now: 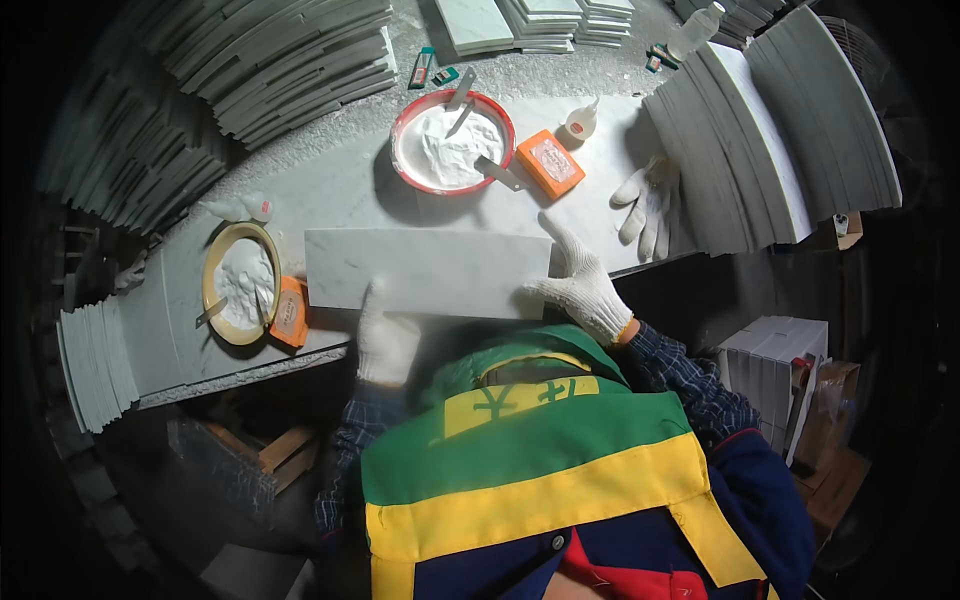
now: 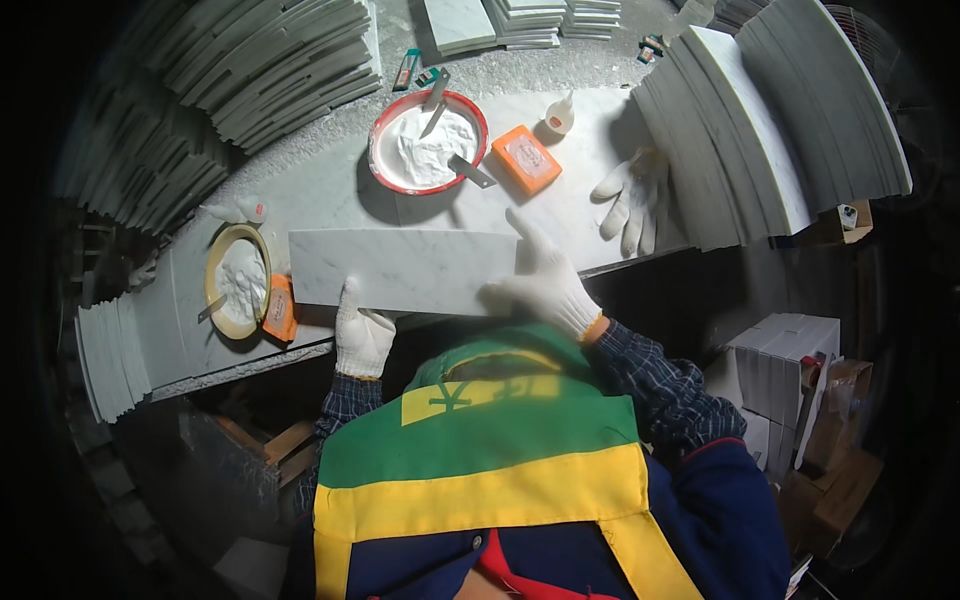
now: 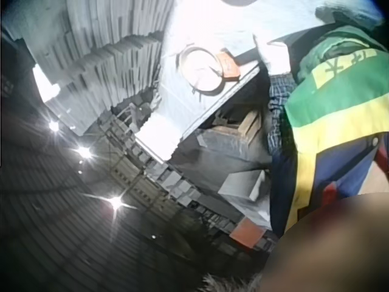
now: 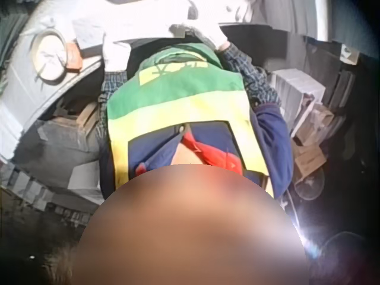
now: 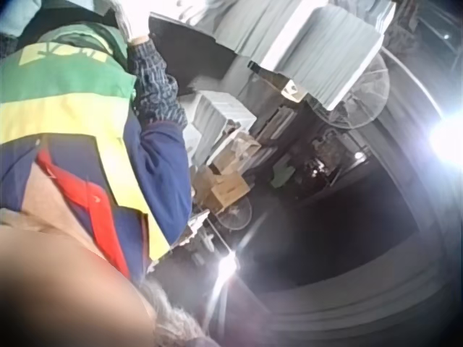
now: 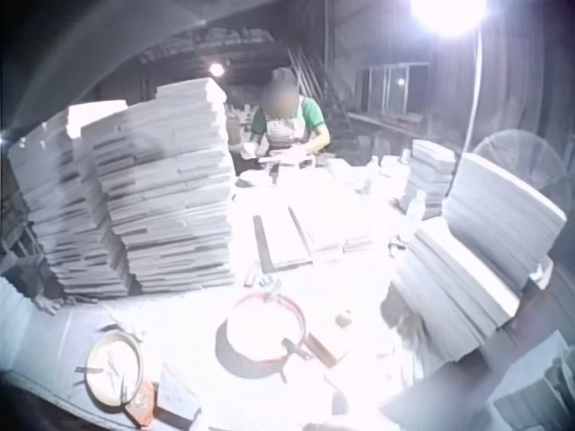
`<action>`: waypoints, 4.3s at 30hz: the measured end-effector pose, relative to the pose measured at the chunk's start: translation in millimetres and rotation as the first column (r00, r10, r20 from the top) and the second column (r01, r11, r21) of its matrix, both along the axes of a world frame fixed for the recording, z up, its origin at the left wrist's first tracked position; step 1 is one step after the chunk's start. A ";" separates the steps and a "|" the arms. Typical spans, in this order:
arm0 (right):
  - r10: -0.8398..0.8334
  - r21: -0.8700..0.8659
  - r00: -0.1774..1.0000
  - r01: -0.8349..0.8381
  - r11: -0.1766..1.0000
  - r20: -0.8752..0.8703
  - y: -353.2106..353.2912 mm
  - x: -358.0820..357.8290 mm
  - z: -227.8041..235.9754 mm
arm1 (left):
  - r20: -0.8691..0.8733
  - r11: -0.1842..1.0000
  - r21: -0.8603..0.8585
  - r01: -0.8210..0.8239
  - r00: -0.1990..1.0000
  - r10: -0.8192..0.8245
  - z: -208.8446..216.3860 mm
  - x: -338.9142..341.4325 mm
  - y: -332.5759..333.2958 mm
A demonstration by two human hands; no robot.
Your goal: The person applies a white paste to the edges of rectangular panels using a small spatula, then wipes the surface with a cloth. The person handles multiple panels one at a time, placing them back on the table after treatment.
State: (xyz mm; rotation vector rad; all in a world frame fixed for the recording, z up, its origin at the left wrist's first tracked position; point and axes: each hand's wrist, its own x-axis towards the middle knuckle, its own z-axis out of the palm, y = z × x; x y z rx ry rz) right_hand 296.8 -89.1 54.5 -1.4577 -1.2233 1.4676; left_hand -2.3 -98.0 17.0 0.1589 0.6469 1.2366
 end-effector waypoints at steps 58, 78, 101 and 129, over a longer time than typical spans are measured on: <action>-0.039 0.350 0.869 -0.157 0.924 0.492 128.1 -15.8 -9.9 | -0.175 0.990 -0.140 -0.021 0.985 -0.004 -42.5 -11.0 30.9; -0.032 0.247 0.974 -0.025 0.969 0.224 112.6 5.4 11.0 | -0.157 0.990 -0.044 -0.136 0.979 0.128 -15.4 2.1 39.6; 0.029 0.325 0.959 -0.125 0.938 0.283 119.0 22.0 -6.4 | -0.117 0.992 -0.037 -0.124 0.986 0.119 -2.6 14.0 41.3; 0.007 -0.004 0.996 -0.007 1.000 0.093 123.2 7.7 13.5 | -0.227 0.986 -0.028 -0.165 0.962 0.155 -34.2 -0.2 88.2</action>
